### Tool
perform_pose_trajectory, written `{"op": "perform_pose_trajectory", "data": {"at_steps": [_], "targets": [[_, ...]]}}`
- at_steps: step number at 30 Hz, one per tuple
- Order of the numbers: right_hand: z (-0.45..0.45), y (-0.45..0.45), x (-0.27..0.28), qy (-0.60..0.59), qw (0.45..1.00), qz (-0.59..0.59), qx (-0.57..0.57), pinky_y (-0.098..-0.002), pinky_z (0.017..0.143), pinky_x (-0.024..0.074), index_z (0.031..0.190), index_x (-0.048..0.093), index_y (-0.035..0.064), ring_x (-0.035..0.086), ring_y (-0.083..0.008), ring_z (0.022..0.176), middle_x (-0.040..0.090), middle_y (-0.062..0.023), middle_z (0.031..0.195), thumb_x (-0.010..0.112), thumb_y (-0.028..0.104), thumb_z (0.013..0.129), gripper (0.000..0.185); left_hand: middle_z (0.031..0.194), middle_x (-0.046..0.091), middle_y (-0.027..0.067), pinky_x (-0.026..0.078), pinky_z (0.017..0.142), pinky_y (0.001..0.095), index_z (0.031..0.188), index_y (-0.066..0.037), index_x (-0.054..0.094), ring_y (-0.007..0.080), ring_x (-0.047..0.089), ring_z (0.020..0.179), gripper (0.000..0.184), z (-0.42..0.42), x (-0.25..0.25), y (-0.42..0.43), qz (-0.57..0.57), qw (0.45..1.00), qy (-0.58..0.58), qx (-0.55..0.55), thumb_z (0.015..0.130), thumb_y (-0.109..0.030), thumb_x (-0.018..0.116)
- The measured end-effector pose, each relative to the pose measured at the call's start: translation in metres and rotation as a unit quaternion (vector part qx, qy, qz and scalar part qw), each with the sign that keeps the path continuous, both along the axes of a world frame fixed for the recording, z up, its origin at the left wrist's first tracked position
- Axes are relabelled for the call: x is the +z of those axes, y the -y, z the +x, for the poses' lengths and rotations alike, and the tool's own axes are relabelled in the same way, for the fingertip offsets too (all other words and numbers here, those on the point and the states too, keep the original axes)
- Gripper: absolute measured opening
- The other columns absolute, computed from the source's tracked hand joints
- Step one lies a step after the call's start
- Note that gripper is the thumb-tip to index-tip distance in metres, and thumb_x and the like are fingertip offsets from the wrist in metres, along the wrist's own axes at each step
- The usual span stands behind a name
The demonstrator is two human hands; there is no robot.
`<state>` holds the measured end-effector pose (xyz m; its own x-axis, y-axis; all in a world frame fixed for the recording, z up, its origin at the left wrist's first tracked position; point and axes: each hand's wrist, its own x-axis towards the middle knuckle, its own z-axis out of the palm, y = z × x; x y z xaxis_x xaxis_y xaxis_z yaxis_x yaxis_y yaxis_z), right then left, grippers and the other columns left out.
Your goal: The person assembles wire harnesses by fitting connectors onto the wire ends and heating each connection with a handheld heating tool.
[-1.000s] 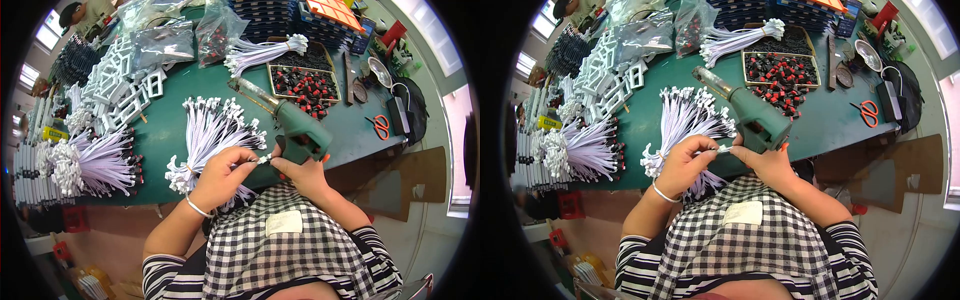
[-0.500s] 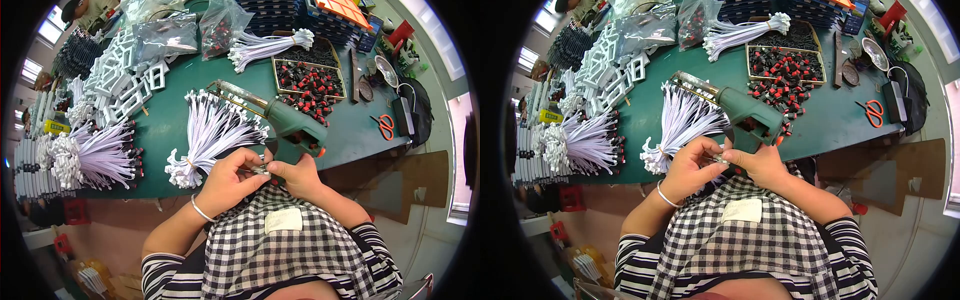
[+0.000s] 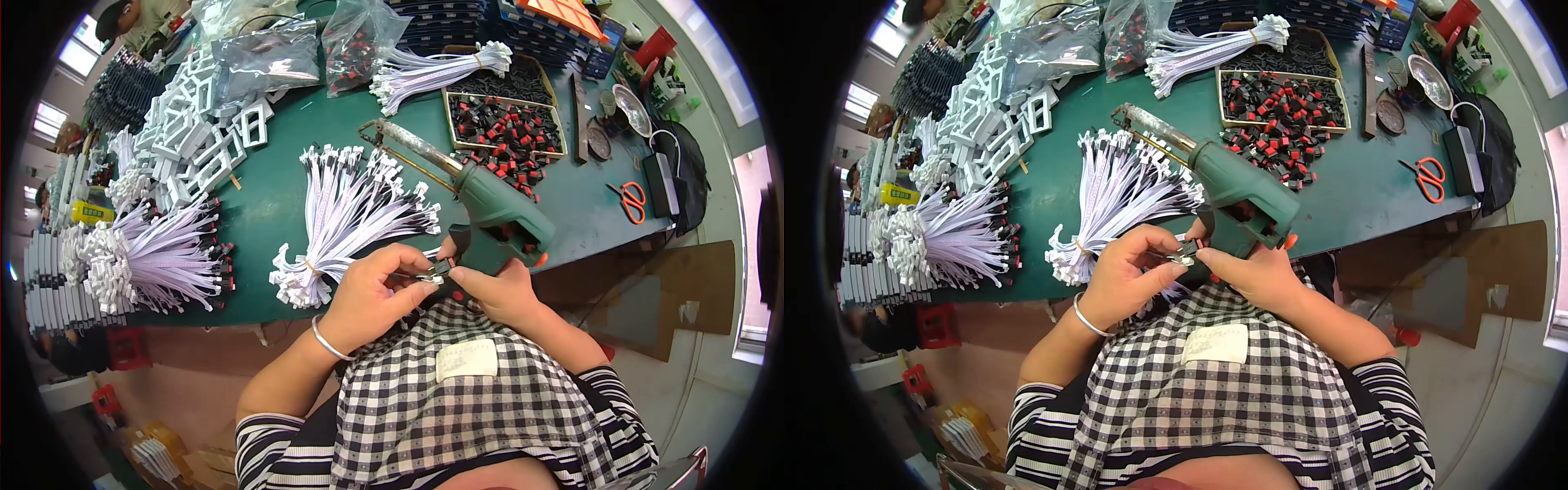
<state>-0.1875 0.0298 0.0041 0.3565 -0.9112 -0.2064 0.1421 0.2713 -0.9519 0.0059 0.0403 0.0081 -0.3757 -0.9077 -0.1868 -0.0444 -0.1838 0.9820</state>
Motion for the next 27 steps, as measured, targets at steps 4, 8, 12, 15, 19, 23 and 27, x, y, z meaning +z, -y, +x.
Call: {"op": "perform_pose_trajectory", "data": {"at_steps": [4, 8, 12, 15, 19, 23, 27], "targets": [[-0.001, 0.001, 0.000, -0.019, 0.997, -0.074, -0.013, -0.0225, 0.067, 0.0440, 0.100, 0.053, 0.0007, 0.051, -0.0074, 0.077, 0.055, -0.0033, 0.092, 0.056, 0.001, 0.077, 0.024, 0.090, 0.058, 0.0039, 0.046, 0.075, 0.0234, 0.100, 0.001, 0.054, 0.0098, 0.056, 0.083, 0.018, 0.009, -0.003, 0.000, 0.046, 0.998, -0.048, -0.008, 0.083, -0.003, 0.059], [0.000, -0.001, 0.001, -0.024, 0.996, -0.085, -0.034, -0.0225, 0.068, 0.0440, 0.101, 0.052, -0.0006, 0.051, -0.0077, 0.079, 0.054, -0.0039, 0.094, 0.053, -0.003, 0.075, 0.025, 0.089, 0.059, 0.0032, 0.046, 0.072, 0.0219, 0.098, 0.001, 0.056, 0.0083, 0.056, 0.080, 0.016, 0.007, 0.005, 0.005, 0.064, 0.998, 0.018, -0.023, 0.084, -0.005, 0.058], [-0.002, -0.004, 0.000, -0.011, 0.998, -0.018, -0.053, -0.0213, 0.066, 0.0429, 0.099, 0.053, -0.0004, 0.050, -0.0071, 0.077, 0.054, -0.0032, 0.092, 0.054, -0.002, 0.076, 0.023, 0.086, 0.059, 0.0024, 0.045, 0.069, 0.0203, 0.099, 0.001, 0.056, 0.0068, 0.055, 0.077, 0.016, 0.007, 0.001, 0.007, 0.084, 0.995, 0.036, -0.035, 0.084, -0.006, 0.058], [-0.003, -0.001, 0.005, -0.045, 0.998, 0.006, -0.035, -0.0219, 0.068, 0.0422, 0.097, 0.054, -0.0004, 0.050, -0.0072, 0.077, 0.055, -0.0026, 0.090, 0.055, -0.001, 0.076, 0.021, 0.087, 0.059, 0.0025, 0.045, 0.069, 0.0201, 0.099, 0.001, 0.056, 0.0067, 0.055, 0.077, 0.016, 0.007, -0.003, 0.007, 0.097, 0.995, 0.025, -0.032, 0.084, -0.006, 0.058], [0.000, -0.001, 0.004, -0.059, 0.997, -0.019, -0.049, -0.0227, 0.070, 0.0417, 0.095, 0.055, 0.0000, 0.050, -0.0074, 0.078, 0.055, -0.0022, 0.088, 0.057, 0.001, 0.076, 0.019, 0.087, 0.060, 0.0032, 0.046, 0.070, 0.0208, 0.098, 0.000, 0.056, 0.0071, 0.055, 0.077, 0.015, 0.009, -0.002, 0.008, 0.100, 0.994, -0.004, -0.037, 0.085, -0.008, 0.058], [0.001, -0.001, -0.001, -0.046, 0.997, -0.029, -0.049, -0.0213, 0.058, 0.0407, 0.095, 0.055, 0.0016, 0.049, -0.0059, 0.066, 0.054, -0.0011, 0.080, 0.060, 0.007, 0.078, 0.018, 0.086, 0.060, 0.0038, 0.046, 0.071, 0.0214, 0.096, 0.000, 0.056, 0.0075, 0.055, 0.077, 0.015, 0.009, -0.002, 0.009, 0.099, 0.994, -0.024, -0.030, 0.085, -0.008, 0.059], [0.003, -0.001, -0.001, -0.043, 0.997, -0.048, -0.050, -0.0205, 0.053, 0.0405, 0.096, 0.054, 0.0020, 0.049, -0.0050, 0.060, 0.054, -0.0003, 0.076, 0.062, 0.009, 0.079, 0.019, 0.085, 0.059, 0.0032, 0.046, 0.071, 0.0215, 0.094, 0.000, 0.056, 0.0071, 0.055, 0.077, 0.013, 0.011, -0.001, 0.009, 0.117, 0.992, -0.021, -0.030, 0.084, -0.007, 0.059]]}}
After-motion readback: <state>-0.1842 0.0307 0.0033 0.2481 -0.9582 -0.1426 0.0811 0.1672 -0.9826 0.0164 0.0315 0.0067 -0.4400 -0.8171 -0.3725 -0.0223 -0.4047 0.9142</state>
